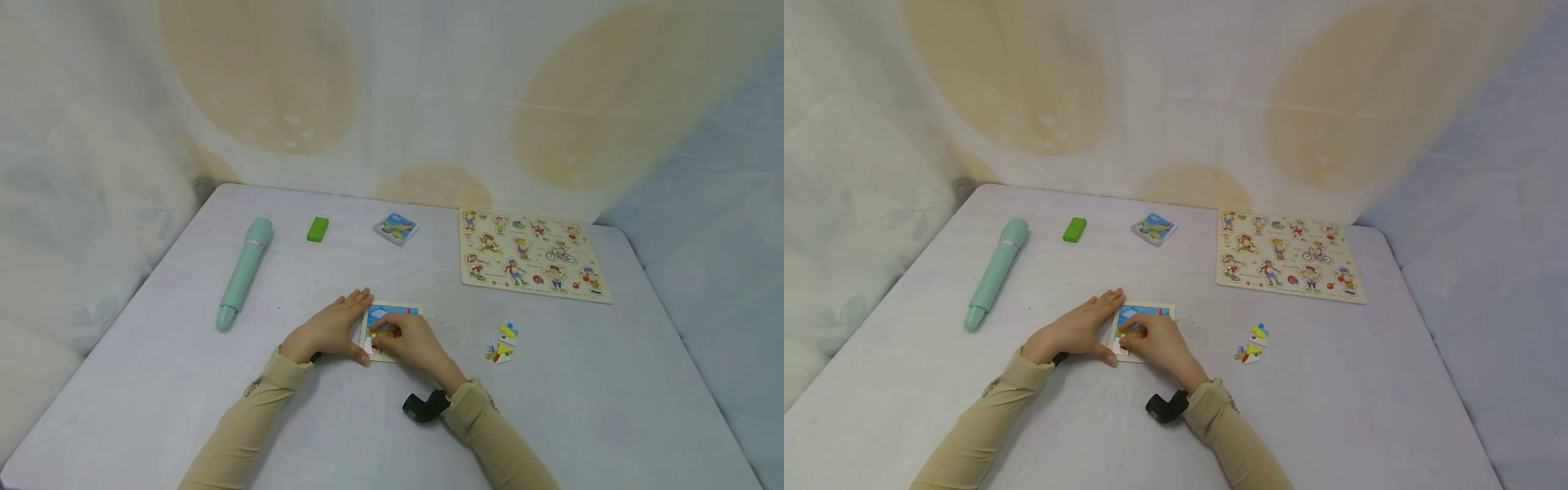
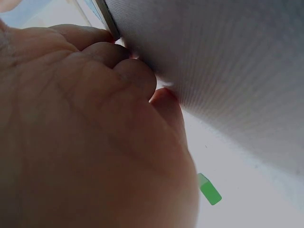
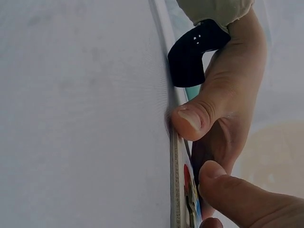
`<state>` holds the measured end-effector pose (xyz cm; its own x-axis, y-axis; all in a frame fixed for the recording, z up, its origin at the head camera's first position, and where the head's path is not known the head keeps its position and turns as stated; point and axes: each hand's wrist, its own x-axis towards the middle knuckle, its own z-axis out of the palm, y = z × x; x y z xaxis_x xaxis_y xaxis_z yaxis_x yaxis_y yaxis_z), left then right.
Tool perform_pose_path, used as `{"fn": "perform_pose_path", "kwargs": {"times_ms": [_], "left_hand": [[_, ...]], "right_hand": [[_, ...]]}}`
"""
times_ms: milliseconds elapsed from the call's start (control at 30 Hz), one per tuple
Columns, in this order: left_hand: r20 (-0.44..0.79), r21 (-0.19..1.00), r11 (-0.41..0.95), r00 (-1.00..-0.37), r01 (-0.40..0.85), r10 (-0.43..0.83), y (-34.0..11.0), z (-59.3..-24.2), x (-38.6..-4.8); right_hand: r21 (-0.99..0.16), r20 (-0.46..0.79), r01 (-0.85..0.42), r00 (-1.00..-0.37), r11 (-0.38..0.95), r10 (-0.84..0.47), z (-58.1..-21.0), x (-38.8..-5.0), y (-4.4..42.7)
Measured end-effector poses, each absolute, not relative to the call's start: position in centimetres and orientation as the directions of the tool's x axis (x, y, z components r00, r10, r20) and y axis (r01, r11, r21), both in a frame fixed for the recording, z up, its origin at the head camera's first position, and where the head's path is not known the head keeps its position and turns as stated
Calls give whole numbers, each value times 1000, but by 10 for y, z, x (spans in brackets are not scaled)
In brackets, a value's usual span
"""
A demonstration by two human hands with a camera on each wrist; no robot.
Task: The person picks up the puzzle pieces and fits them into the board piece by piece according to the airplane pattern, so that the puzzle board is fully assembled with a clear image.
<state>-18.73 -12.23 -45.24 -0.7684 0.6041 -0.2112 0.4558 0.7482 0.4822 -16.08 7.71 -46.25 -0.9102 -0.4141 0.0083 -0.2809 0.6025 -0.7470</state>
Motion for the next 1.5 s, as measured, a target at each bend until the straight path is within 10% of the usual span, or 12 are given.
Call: {"fn": "perform_pose_path", "kwargs": {"times_ms": [1000, 1500], "left_hand": [[-208, 488, 741, -763, 461, 612, -120, -454, -189], [-231, 479, 758, -769, 443, 595, -117, -454, -189]], "right_hand": [[-737, -18, -243, -926, 630, -377, -464, -157, 75], [-895, -159, -26, -914, 446, -373, -434, -186, 188]]}}
